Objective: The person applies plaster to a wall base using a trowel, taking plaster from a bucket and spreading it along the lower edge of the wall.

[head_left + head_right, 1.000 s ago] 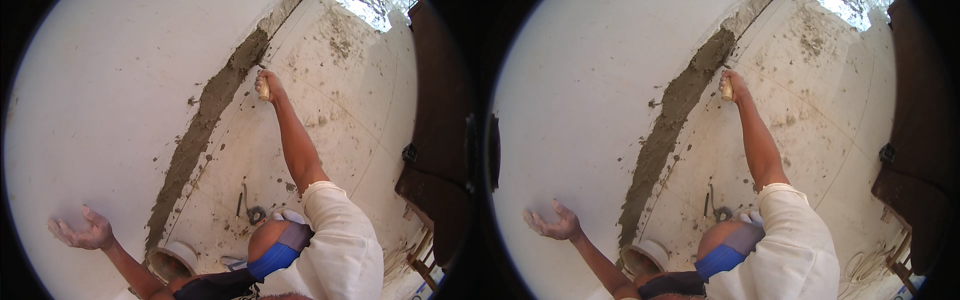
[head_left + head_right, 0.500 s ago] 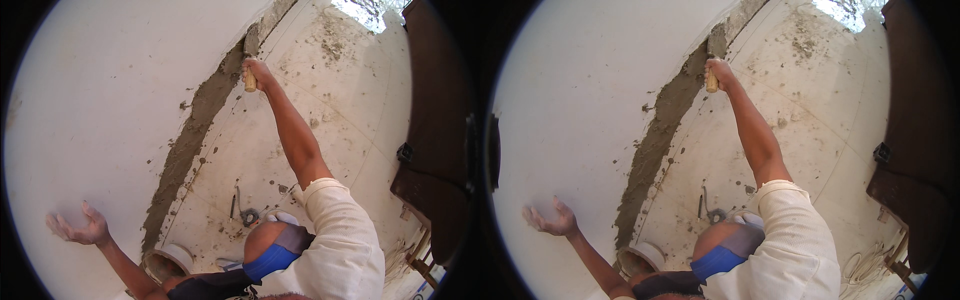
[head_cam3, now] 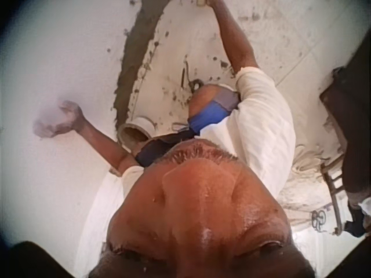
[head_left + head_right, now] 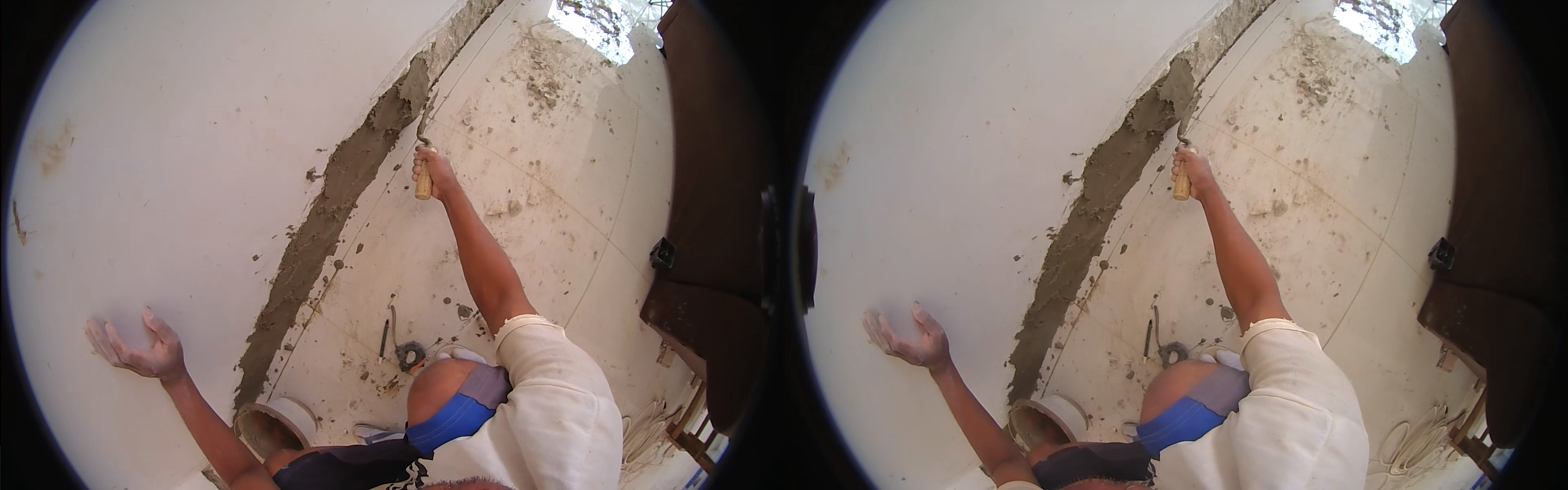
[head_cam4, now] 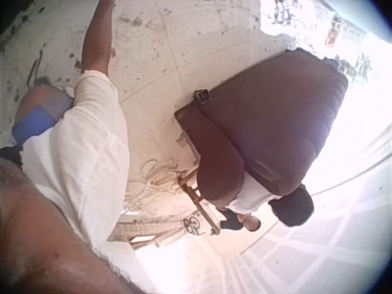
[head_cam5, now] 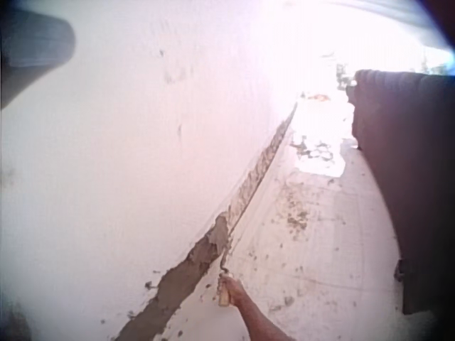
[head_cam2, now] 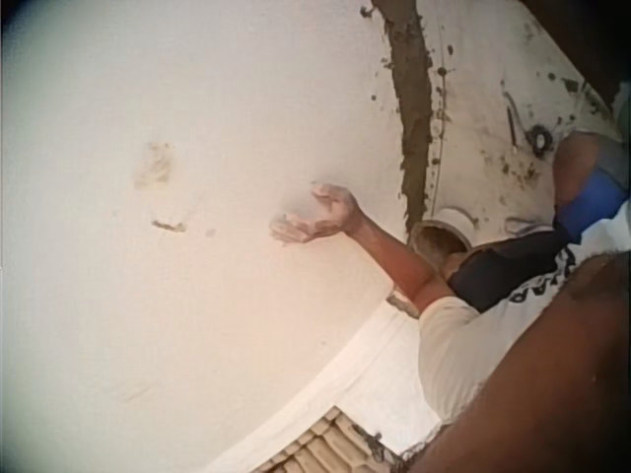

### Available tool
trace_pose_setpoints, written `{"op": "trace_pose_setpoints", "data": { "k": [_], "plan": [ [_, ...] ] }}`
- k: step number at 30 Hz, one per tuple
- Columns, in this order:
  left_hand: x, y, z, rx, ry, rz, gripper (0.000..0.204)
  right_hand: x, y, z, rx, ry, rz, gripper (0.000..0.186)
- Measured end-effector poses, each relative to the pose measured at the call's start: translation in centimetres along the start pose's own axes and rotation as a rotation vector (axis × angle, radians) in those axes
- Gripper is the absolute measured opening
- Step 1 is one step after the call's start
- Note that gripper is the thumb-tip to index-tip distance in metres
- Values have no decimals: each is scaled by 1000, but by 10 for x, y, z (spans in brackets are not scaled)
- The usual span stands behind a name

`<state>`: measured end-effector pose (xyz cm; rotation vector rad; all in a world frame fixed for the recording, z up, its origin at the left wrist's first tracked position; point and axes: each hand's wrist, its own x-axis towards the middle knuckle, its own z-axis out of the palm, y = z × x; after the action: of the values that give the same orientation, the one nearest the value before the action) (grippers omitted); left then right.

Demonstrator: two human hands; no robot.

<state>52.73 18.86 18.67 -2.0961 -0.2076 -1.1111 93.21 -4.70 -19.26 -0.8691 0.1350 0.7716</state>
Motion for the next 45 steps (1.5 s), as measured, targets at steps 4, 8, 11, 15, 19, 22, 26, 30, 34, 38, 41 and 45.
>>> {"op": "trace_pose_setpoints", "data": {
  "k": [4,8,11,15,19,22,26,30,34,38,41,45],
  "plan": [
    [-1,-4,-1,-5,21,12,58,24,18,7,50,-74,125,11],
    [-1,-4,-1,-18,41,7,58,19,32,32,167,-152,111,10],
    [-3,-5,-2,12,16,14,58,2,29,50,189,-213,64,10],
    [-2,-9,2,24,20,34,57,-13,18,62,174,-262,43,15],
    [2,-3,0,25,4,26,58,-31,6,76,136,-304,44,15],
    [-1,-13,-1,13,12,61,55,-40,2,72,133,-389,68,16],
    [-4,-16,-2,-15,21,57,53,-52,10,56,219,-546,140,14],
    [0,-8,-3,20,10,27,55,-40,12,28,436,-496,178,15],
    [-1,-2,2,14,1,9,56,-10,19,5,374,-298,147,10],
    [-2,-6,-1,-29,27,7,55,10,32,15,223,-164,167,8],
    [-3,-4,-1,3,23,-4,55,14,44,25,172,-110,166,9],
    [-6,-11,-1,17,14,22,56,1,54,45,172,-149,127,9]
  ]
}}
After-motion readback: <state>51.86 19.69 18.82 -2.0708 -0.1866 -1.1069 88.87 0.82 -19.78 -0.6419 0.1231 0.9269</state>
